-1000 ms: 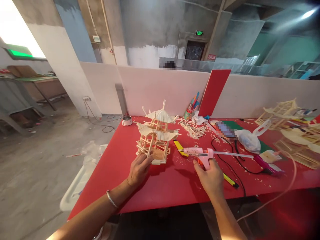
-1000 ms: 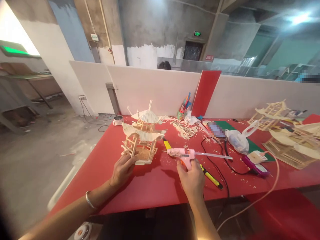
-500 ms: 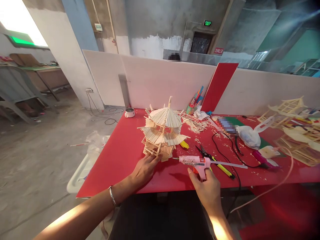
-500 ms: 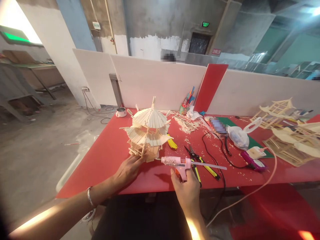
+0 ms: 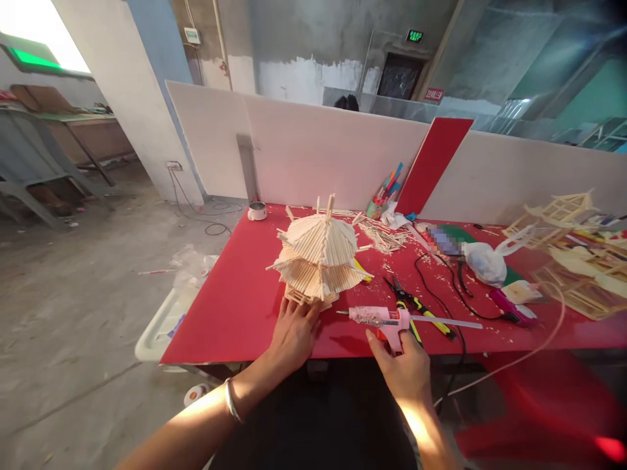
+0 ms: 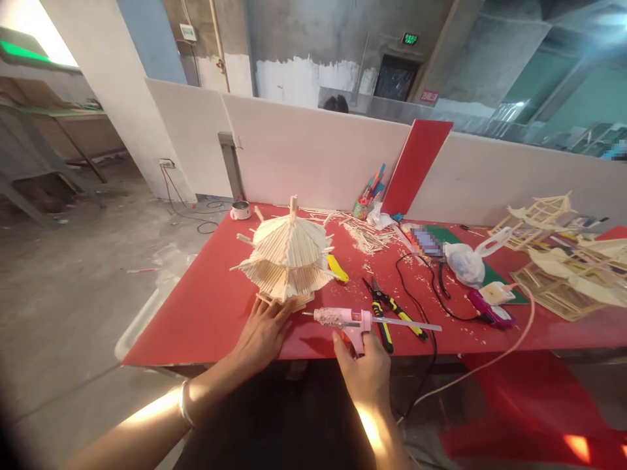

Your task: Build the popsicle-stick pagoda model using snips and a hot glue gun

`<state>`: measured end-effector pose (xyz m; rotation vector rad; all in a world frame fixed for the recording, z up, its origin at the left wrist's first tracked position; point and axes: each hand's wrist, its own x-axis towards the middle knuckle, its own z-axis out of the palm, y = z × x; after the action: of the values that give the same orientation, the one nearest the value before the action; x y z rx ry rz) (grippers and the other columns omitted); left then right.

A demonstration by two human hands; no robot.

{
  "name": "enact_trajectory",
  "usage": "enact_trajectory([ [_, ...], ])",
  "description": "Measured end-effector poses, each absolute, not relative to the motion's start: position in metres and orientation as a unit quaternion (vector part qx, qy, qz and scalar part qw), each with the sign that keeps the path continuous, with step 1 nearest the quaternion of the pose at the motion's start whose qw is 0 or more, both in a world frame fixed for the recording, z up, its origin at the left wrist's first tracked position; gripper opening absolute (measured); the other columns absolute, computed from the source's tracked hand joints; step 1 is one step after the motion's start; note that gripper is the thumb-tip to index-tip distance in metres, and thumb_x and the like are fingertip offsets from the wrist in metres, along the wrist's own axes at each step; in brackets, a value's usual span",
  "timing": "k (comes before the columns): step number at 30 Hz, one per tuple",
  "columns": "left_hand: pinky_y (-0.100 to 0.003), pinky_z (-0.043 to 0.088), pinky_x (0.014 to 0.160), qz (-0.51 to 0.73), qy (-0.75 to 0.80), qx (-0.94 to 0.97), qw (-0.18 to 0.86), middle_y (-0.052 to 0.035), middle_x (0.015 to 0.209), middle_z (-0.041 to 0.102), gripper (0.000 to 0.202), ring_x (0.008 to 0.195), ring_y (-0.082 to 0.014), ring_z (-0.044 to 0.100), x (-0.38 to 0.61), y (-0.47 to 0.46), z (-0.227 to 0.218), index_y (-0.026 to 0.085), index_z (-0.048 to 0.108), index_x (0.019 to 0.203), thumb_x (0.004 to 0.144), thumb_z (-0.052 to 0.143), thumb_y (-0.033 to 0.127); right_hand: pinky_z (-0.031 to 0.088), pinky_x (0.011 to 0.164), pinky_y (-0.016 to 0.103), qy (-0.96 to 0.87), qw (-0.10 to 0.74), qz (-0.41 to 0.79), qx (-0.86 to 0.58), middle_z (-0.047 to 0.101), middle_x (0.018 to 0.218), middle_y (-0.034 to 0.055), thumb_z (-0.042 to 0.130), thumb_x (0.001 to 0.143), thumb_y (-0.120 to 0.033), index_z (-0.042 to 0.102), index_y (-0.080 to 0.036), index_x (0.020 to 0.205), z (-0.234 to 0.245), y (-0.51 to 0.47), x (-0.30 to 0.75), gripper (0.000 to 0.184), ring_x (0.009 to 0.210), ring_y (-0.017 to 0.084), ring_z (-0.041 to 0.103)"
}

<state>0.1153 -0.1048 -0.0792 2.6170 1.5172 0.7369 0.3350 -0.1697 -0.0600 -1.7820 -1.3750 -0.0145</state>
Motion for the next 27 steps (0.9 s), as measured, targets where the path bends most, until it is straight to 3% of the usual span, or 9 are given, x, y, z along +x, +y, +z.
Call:
enact_trajectory([
  [6,-0.042,0.054,0.099,0.327,0.402,0.854,0.051,-0.0126,0.133,0.062,0.039,0.127,-0.0280,0.054,0.092,-0.122,-0.082,0.020,0.060,0.131,0.094,0.048,0.016,0.037,0.046,0.027,-0.547,0.431,-0.031,-0.718,0.052,0.048,-0.0005,0.054,0.076,-0.075,0.053,-0.023,0.057,-0.063,-0.175,0.336,0.055,0.043,0.014,0.047],
  [10,-0.031,0.058,0.083,0.398,0.426,0.810,0.063,-0.0058,0.096,0.075,0.019,0.093,-0.0191,0.069,0.069,-0.125,-0.076,0.020,0.071,0.096,0.094,0.052,0.019,0.035,0.043,0.027,-0.538,0.429,-0.013,-0.725,0.052,0.046,-0.0013,0.055,0.073,-0.075,0.053,-0.024,0.057,-0.064,-0.178,0.336,0.054,0.040,0.013,0.045],
  [13,-0.034,0.057,0.074,0.378,0.508,0.774,0.023,-0.0071,0.092,0.074,0.018,0.084,-0.0212,0.068,0.051,-0.108,-0.071,0.019,0.072,0.090,0.092,0.055,0.023,0.036,0.043,0.026,-0.539,0.433,0.001,-0.723,0.052,0.045,-0.0013,0.056,0.072,-0.075,0.054,-0.023,0.058,-0.064,-0.179,0.333,0.054,0.040,0.014,0.047],
  [18,-0.051,0.048,0.102,0.257,0.429,0.866,0.031,-0.0083,0.129,0.066,0.029,0.122,-0.0305,0.057,0.025,-0.071,-0.068,0.024,0.068,0.117,0.089,0.060,0.026,0.034,0.041,0.026,-0.564,0.430,-0.002,-0.705,0.049,0.045,-0.0021,0.055,0.074,-0.075,0.052,-0.023,0.054,-0.058,-0.181,0.328,0.055,0.037,0.012,0.042],
  [23,-0.048,0.043,0.108,0.217,0.353,0.906,0.079,-0.0139,0.141,0.055,0.026,0.133,-0.0320,0.048,0.012,-0.051,-0.062,0.020,0.071,0.111,0.089,0.059,0.023,0.034,0.042,0.026,-0.571,0.424,-0.010,-0.703,0.046,0.044,-0.0028,0.055,0.074,-0.076,0.049,-0.024,0.053,-0.056,-0.185,0.332,0.056,0.038,0.012,0.041],
  [27,-0.051,0.039,0.111,0.151,0.284,0.941,0.108,-0.0104,0.138,0.057,0.039,0.129,-0.0310,0.051,0.015,-0.047,-0.055,0.027,0.064,0.127,0.089,0.059,0.029,0.034,0.043,0.026,-0.569,0.415,-0.012,-0.710,0.047,0.045,-0.0027,0.057,0.074,-0.073,0.053,-0.023,0.057,-0.058,-0.187,0.336,0.053,0.039,0.013,0.043],
])
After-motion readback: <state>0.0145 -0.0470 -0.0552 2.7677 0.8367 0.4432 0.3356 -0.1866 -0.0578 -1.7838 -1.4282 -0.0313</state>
